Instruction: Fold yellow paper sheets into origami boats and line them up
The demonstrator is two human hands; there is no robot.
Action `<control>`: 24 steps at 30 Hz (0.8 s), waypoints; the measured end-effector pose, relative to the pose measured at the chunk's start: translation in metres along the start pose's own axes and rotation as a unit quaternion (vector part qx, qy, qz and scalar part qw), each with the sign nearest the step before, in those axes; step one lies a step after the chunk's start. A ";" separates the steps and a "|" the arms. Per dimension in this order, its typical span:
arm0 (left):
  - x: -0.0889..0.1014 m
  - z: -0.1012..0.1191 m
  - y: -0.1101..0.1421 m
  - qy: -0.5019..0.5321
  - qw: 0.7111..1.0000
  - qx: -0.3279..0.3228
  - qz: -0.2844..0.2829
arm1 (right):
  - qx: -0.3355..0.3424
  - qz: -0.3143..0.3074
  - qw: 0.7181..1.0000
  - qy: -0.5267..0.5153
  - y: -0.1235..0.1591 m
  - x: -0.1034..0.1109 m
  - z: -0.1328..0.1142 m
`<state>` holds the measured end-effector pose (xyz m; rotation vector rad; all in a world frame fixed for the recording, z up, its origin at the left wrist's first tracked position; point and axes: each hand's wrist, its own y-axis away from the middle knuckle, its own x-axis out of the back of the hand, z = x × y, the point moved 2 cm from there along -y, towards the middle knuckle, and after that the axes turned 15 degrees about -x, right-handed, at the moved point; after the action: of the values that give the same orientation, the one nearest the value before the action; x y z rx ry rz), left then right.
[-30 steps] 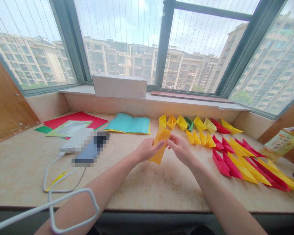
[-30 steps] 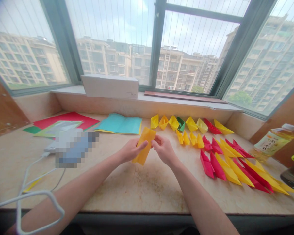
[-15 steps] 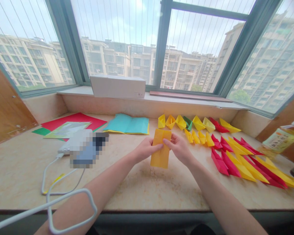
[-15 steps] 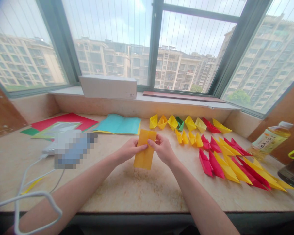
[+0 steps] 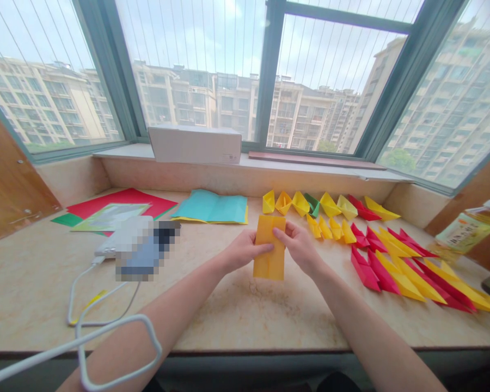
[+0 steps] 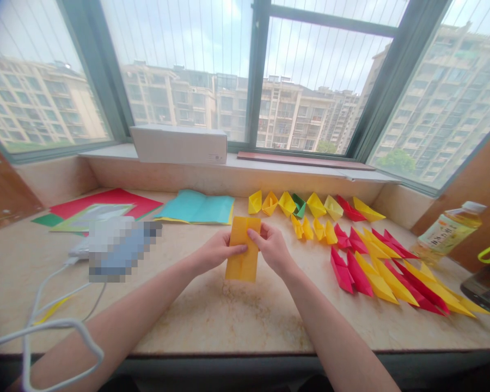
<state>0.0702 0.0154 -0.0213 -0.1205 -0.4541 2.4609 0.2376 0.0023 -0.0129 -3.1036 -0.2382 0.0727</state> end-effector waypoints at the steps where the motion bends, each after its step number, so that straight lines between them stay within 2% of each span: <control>1: 0.001 0.000 0.000 0.001 1.000 -0.006 0.001 | 0.000 0.009 1.000 0.008 0.000 0.001 0.000; 6: 0.001 0.005 -0.001 0.007 1.000 -0.020 0.006 | 0.011 0.061 0.997 0.053 -0.002 0.004 0.001; 16: -0.001 0.008 -0.002 0.015 0.997 -0.004 0.081 | 0.042 0.068 0.996 0.037 -0.001 0.004 -0.002; 21: 0.000 0.005 -0.003 0.009 0.995 0.006 0.095 | 0.085 0.063 0.991 0.079 0.002 0.001 -0.002; 24: 0.001 0.006 -0.003 0.050 0.992 0.021 0.111 | 0.117 0.080 0.980 0.136 0.005 -0.001 -0.002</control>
<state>0.0701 0.0163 -0.0147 -0.2899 -0.3626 2.6643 0.2379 -0.0028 -0.0108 -2.8469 0.0281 -0.2956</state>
